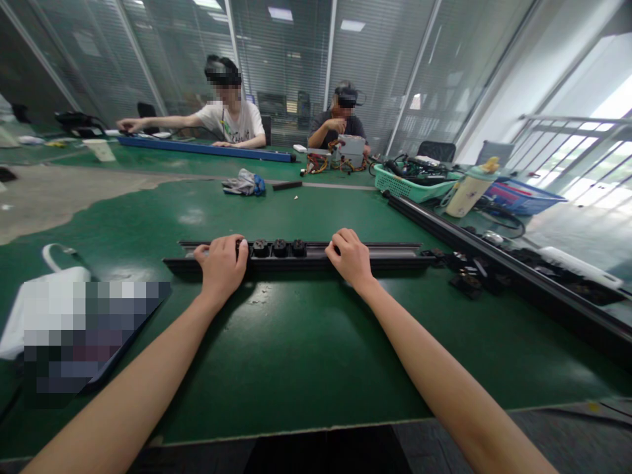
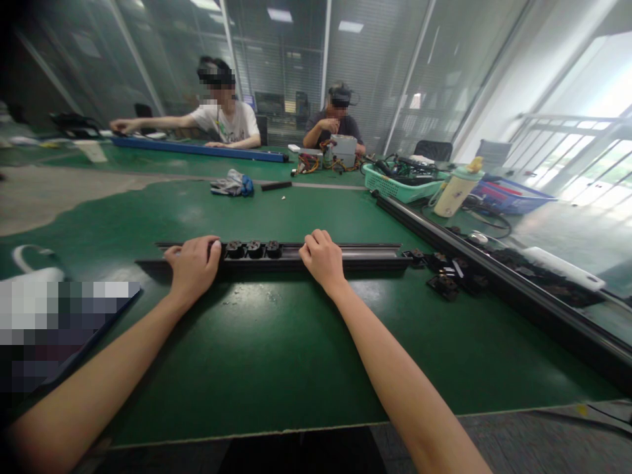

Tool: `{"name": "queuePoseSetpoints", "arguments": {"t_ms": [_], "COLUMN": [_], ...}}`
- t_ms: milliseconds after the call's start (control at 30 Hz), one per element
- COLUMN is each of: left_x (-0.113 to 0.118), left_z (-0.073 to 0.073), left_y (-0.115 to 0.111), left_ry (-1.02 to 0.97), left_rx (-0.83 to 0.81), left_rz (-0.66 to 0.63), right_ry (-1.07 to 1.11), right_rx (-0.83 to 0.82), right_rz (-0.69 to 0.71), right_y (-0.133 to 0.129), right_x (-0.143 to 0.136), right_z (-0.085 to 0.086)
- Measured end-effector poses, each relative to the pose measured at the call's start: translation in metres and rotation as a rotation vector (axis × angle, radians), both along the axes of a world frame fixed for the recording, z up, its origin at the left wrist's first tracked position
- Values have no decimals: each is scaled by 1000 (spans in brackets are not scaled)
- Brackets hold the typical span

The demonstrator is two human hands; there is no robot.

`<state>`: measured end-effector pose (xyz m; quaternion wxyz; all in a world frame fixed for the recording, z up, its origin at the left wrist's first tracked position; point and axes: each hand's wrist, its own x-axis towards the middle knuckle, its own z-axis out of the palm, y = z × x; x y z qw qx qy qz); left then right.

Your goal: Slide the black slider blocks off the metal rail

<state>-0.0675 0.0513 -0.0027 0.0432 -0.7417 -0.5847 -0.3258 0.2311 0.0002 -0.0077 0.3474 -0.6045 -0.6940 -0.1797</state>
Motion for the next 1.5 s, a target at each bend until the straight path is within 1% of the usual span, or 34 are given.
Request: {"name": "queuePoseSetpoints", "arguments": {"t_ms": [833, 1233, 1367, 1500], "left_x": [1, 1, 1, 2], "left_z": [3, 3, 3, 4], "left_y": [-1, -3, -3, -3], "left_ry": [4, -15, -8, -3], "left_rx": [-13, -5, -5, -16], "left_rz": [-1, -13, -4, -5], "right_ry": [0, 69, 69, 36], "right_rx": [-8, -12, -13, -91], "right_rz": [-68, -131, -142, -125], "right_y": [0, -2, -2, -5], "right_x": [3, 5, 3, 5], "right_z": [1, 1, 6, 16]}}
